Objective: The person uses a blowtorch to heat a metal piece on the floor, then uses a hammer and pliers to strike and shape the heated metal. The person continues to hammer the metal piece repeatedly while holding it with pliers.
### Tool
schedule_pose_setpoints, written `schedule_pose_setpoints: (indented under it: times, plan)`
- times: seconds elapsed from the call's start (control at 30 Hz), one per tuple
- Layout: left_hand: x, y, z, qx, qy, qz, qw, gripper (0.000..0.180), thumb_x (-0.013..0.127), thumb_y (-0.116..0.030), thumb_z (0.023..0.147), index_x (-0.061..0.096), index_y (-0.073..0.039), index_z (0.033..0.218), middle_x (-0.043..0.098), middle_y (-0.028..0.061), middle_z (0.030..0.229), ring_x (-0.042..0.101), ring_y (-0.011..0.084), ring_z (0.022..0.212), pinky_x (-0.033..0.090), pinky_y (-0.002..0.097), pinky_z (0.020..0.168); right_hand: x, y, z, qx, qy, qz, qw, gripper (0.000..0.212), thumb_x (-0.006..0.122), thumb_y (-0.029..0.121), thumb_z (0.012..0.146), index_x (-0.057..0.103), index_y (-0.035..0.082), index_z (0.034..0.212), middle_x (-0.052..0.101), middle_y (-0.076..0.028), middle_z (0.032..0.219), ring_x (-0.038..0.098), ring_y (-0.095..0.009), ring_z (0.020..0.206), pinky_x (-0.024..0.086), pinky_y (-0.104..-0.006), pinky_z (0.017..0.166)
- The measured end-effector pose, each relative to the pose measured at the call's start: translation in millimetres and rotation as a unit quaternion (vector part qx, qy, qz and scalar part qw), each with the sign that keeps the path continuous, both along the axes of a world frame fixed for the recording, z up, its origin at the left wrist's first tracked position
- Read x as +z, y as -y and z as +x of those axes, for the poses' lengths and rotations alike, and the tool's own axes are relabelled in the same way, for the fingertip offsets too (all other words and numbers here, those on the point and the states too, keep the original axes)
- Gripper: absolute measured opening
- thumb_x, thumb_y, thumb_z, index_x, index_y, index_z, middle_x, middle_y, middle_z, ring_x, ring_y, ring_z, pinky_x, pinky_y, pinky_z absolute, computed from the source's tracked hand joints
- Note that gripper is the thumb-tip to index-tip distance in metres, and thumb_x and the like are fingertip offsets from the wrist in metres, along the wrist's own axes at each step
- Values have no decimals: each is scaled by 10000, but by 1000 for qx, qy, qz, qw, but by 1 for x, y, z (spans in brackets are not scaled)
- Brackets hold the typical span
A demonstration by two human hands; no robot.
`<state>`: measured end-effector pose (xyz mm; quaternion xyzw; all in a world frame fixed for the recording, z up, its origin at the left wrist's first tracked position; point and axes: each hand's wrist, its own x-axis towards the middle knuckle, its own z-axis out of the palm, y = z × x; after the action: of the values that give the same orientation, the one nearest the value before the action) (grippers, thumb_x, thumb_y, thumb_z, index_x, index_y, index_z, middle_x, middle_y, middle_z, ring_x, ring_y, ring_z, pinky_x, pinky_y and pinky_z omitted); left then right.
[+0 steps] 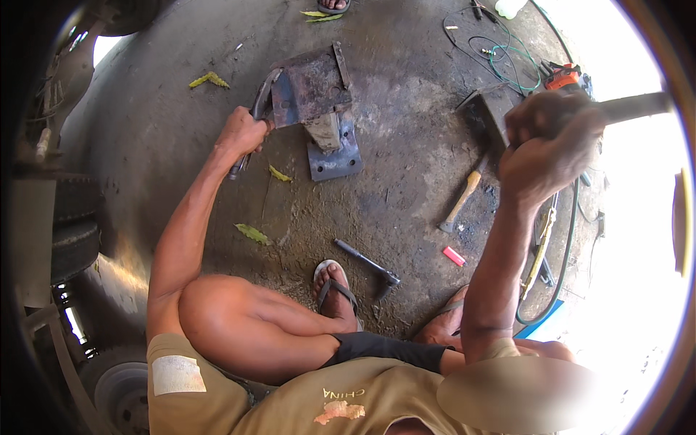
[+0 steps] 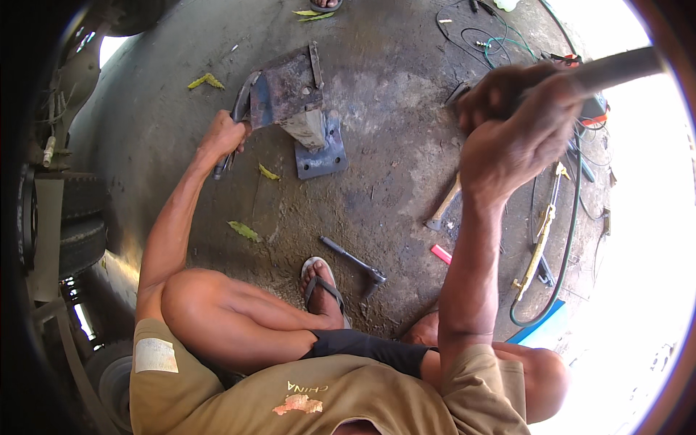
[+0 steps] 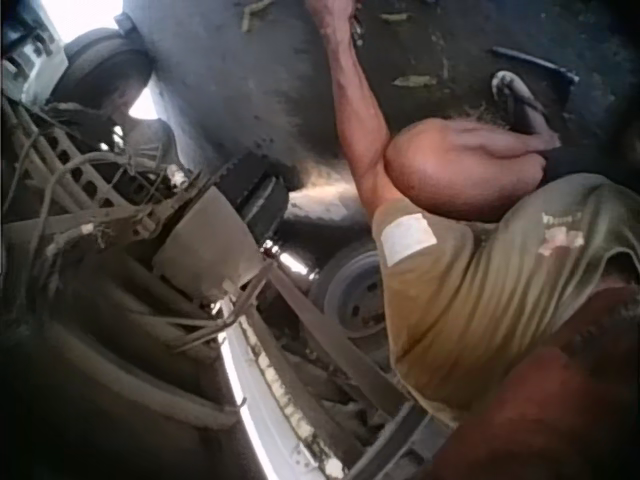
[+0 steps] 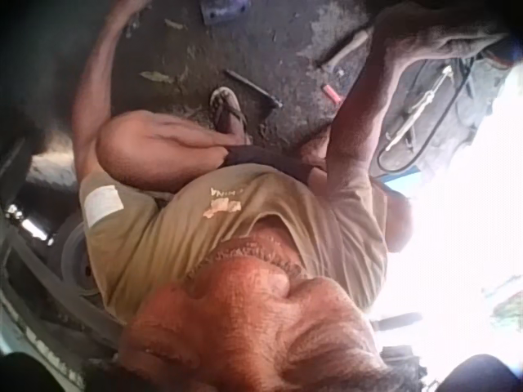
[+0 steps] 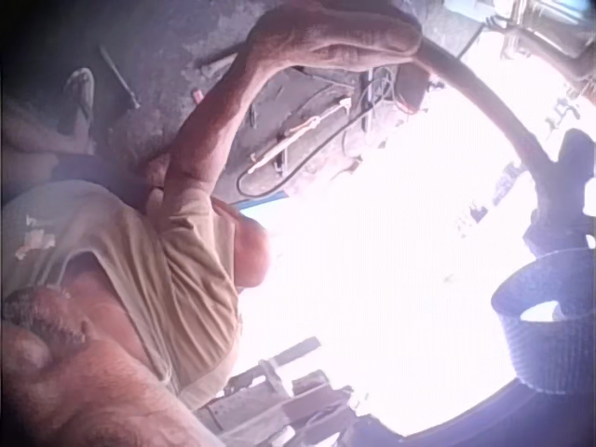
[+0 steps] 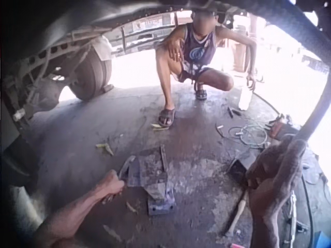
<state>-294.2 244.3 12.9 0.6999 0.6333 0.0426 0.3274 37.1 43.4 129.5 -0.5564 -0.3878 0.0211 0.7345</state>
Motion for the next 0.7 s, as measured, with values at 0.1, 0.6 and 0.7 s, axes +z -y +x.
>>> schedule_pose_setpoints:
  times: [0.1,0.6,0.7]
  plan:
    - [4,5,7,-17,13,-5,1000,309,669,-188,814,611,55,632,605,138,548,636,236,482,498,403,536,1,-37,9,-47,42,139,988,670,196,640,1019,494,77,812,543,-72,611,515,-121,501,435,-268,486]
    - [1,6,-6,20,9,4,1000,340,679,-199,818,602,76,635,611,149,565,668,245,518,525,396,524,-98,28,-53,182,-210,-274,921,425,443,486,1050,549,106,892,516,14,638,453,-64,451,393,-248,359]
    - [4,10,2,32,18,-13,999,322,687,-185,821,603,67,638,597,133,553,663,241,514,517,396,516,-14,15,-14,19,-30,-82,996,672,220,636,1036,534,101,777,493,29,583,437,-55,411,365,-204,342]
